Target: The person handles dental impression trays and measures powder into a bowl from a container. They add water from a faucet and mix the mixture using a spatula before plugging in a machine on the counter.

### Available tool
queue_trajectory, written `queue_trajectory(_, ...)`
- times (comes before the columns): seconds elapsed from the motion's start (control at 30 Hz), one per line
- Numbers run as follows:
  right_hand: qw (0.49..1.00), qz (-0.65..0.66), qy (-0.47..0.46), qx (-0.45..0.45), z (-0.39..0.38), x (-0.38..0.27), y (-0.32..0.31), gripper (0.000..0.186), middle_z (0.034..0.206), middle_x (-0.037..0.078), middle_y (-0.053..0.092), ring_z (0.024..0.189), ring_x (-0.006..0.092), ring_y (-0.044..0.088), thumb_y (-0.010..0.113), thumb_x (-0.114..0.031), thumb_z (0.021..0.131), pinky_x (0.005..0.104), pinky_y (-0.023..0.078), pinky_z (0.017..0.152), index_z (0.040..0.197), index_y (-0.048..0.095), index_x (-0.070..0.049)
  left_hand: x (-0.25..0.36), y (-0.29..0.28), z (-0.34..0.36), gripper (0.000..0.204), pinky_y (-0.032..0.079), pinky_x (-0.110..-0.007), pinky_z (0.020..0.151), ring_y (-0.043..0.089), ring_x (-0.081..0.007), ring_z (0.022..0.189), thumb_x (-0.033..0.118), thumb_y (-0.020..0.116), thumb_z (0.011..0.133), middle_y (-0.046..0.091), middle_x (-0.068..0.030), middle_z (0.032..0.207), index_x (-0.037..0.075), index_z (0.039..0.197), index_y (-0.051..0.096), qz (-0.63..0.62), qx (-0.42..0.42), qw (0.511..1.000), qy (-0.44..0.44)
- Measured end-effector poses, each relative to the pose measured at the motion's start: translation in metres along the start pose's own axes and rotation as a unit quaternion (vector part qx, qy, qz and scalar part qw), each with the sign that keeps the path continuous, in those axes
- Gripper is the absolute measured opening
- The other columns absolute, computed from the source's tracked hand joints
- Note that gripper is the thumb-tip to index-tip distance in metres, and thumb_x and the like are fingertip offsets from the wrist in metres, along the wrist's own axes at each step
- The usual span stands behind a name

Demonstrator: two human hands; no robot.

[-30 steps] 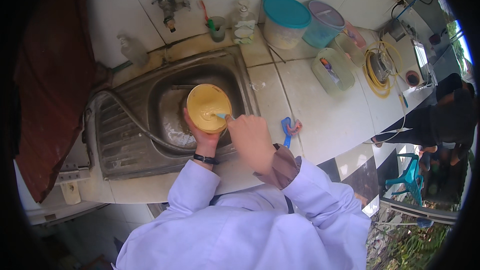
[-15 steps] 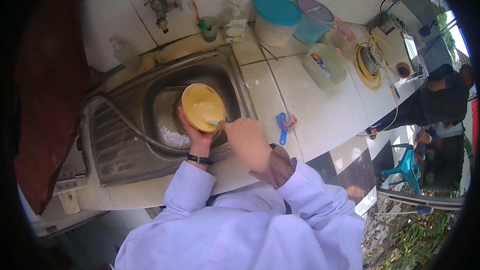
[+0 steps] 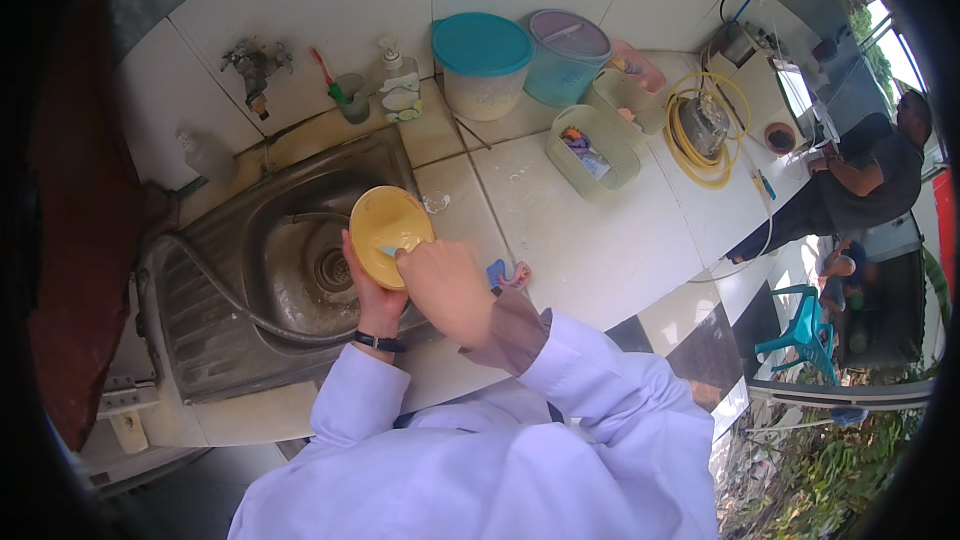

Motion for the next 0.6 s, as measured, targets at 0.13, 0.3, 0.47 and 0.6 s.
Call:
queue_trajectory(0.13, 0.997, 0.073, -0.022, -0.025, -0.018, 0.049, -0.017, 0.017, 0.069, 0.016, 0.065, 0.069, 0.0303, 0.068, 0.061, -0.018, 0.083, 0.0409, 0.053, 0.061, 0.078, 0.066, -0.002, -0.017, 0.012, 0.015, 0.065, 0.042, -0.042, 0.102, 0.05, -0.0251, 0.122, 0.062, 0.046, 0.092, 0.051, -0.007, 0.135, 0.014, 0.135, 0.046, 0.002, -0.011, 1.0, 0.028)
queue_trajectory(0.3, 0.933, 0.278, 0.033, -0.224, -0.019, 0.121, -0.032, 0.046, 0.077, 0.015, 0.065, 0.067, 0.0322, 0.067, 0.045, -0.041, 0.099, 0.0401, 0.051, 0.06, 0.124, 0.051, -0.003, -0.058, 0.057, 0.014, 0.072, 0.043, -0.043, 0.102, 0.049, -0.0258, 0.125, 0.065, 0.049, 0.088, 0.048, -0.0082, 0.139, 0.014, 0.138, 0.043, 0.022, -0.121, 0.992, 0.01)
queue_trajectory(0.47, 0.828, 0.515, 0.121, -0.186, -0.017, 0.198, -0.004, 0.04, 0.073, 0.019, 0.064, 0.065, 0.0329, 0.067, 0.043, -0.031, 0.1, 0.0406, 0.053, 0.061, 0.121, 0.045, 0.003, -0.094, 0.086, 0.022, 0.069, 0.045, -0.042, 0.101, 0.05, -0.0258, 0.124, 0.06, 0.047, 0.091, 0.05, -0.01, 0.136, 0.011, 0.139, 0.042, 0.058, -0.127, 0.99, -0.018)
queue_trajectory(0.6, 0.803, 0.578, 0.075, -0.123, -0.004, 0.206, 0.031, 0.031, 0.07, 0.019, 0.065, 0.063, 0.0312, 0.067, 0.044, -0.017, 0.097, 0.039, 0.053, 0.058, 0.117, 0.046, 0.006, -0.099, 0.054, 0.041, 0.065, 0.043, -0.038, 0.101, 0.051, -0.0237, 0.122, 0.055, 0.044, 0.095, 0.052, -0.0113, 0.134, 0.007, 0.139, 0.041, 0.144, -0.036, 0.989, -0.007)
Point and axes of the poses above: each hand's wrist, its own z-axis towards the middle knuckle, its own y-axis out of the palm, x = y × z, the point moved 9 cm from there along z, towards the middle knuckle
